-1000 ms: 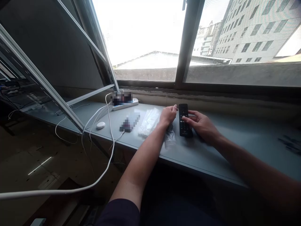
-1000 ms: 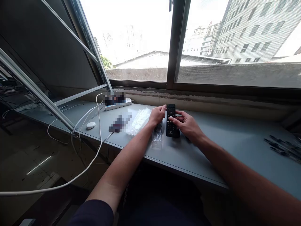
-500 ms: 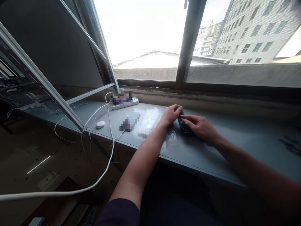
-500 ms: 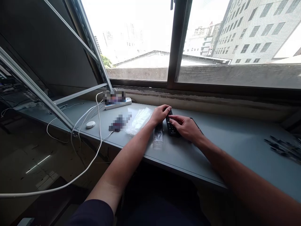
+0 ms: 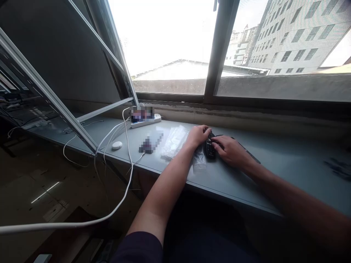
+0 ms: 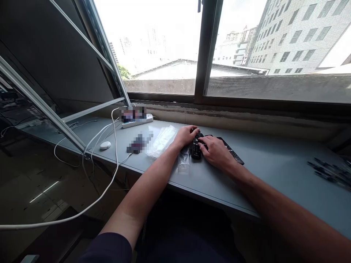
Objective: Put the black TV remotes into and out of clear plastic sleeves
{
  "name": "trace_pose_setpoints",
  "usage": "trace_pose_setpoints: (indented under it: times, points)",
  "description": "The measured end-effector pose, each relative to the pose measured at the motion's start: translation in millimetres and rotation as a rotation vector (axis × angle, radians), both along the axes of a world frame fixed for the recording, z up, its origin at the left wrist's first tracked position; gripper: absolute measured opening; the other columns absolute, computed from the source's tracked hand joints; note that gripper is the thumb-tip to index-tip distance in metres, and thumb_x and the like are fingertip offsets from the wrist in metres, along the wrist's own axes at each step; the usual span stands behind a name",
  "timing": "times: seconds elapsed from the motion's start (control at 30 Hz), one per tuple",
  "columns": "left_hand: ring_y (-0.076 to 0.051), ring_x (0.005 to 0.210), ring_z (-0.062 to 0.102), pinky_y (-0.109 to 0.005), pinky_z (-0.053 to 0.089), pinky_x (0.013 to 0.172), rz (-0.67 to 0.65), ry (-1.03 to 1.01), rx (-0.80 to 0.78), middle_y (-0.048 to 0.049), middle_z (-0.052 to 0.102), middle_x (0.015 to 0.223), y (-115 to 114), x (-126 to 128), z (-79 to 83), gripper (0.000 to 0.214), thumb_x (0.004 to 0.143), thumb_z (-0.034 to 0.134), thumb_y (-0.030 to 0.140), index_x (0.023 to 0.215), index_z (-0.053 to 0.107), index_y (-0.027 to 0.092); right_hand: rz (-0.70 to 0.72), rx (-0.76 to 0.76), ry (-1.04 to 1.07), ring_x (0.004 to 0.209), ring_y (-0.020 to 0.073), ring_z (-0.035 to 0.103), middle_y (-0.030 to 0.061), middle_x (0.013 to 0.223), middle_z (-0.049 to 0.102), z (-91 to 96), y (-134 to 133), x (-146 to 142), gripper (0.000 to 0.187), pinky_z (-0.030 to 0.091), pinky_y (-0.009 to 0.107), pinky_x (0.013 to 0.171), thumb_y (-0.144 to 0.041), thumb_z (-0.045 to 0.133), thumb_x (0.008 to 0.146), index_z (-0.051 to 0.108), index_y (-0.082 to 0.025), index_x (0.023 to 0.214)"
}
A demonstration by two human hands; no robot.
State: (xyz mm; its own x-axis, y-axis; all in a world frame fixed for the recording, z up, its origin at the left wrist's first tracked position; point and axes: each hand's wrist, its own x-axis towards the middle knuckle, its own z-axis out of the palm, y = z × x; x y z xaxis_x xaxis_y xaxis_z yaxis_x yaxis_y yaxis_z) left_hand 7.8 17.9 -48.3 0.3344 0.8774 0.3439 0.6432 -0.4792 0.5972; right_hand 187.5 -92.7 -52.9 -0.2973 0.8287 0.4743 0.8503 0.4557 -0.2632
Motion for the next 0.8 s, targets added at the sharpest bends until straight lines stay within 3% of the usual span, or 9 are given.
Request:
trace_pose_setpoints:
  times: [0.13,0.27,0.5,0.67,0.8]
  points:
    - [-0.028,0.126,0.078,-0.035,0.057,0.115,0.017,0.040,-0.013,-0.0072,0.086,0.129,-1.8,-1.0,0.9,0.031,0.109,0.069,0.046,0.128,0.088,0.031,-0.025,0.014,-0.052,0.122,0.0397,0.076,0.0185,0.133,0.083,-0.3,0.1,-0.9,0.045,0.057,0.055,0.110,-0.041,0.051,0.115,0.080,-0.019,0.143]
    - [-0.031,0.124,0.078,-0.040,0.056,0.114,0.012,0.077,0.002,-0.0110,0.087,0.125,-1.9,-1.7,-0.5,0.033,0.109,0.066,0.044,0.127,0.088,0.027,-0.012,-0.003,-0.077,0.117,0.0398,0.076,0.0175,0.128,0.083,0.8,0.0,0.5,0.046,0.057,0.057,0.106,-0.045,0.052,0.115,0.085,-0.021,0.136]
    - [-0.029,0.123,0.077,-0.039,0.056,0.112,0.022,0.109,0.003,-0.0107,0.086,0.126,-1.6,-2.4,-2.7,0.032,0.110,0.064,0.042,0.125,0.087,0.027,-0.024,-0.022,-0.047,0.114,0.0389,0.073,0.0174,0.125,0.080,-2.2,-0.6,2.2,0.049,0.057,0.057,0.106,-0.053,0.055,0.113,0.087,-0.025,0.138]
    - [-0.028,0.116,0.078,-0.036,0.056,0.107,0.002,0.086,0.002,-0.0114,0.086,0.121,0.0,-2.8,-3.7,0.036,0.113,0.057,0.044,0.114,0.088,0.025,0.034,0.009,-0.045,0.136,0.0432,0.067,0.0174,0.147,0.075,-3.0,-2.9,-1.7,0.051,0.053,0.061,0.118,-0.058,0.055,0.114,0.085,-0.028,0.143]
    - [-0.028,0.116,0.077,-0.036,0.055,0.107,0.037,0.096,0.039,-0.0155,0.085,0.122,0.6,-2.8,-2.5,0.045,0.117,0.046,0.037,0.110,0.086,0.019,0.132,-0.008,-0.062,0.150,0.0441,0.061,0.0157,0.153,0.075,-2.5,-3.7,-3.5,0.053,0.044,0.066,0.128,-0.056,0.051,0.116,0.083,-0.025,0.144]
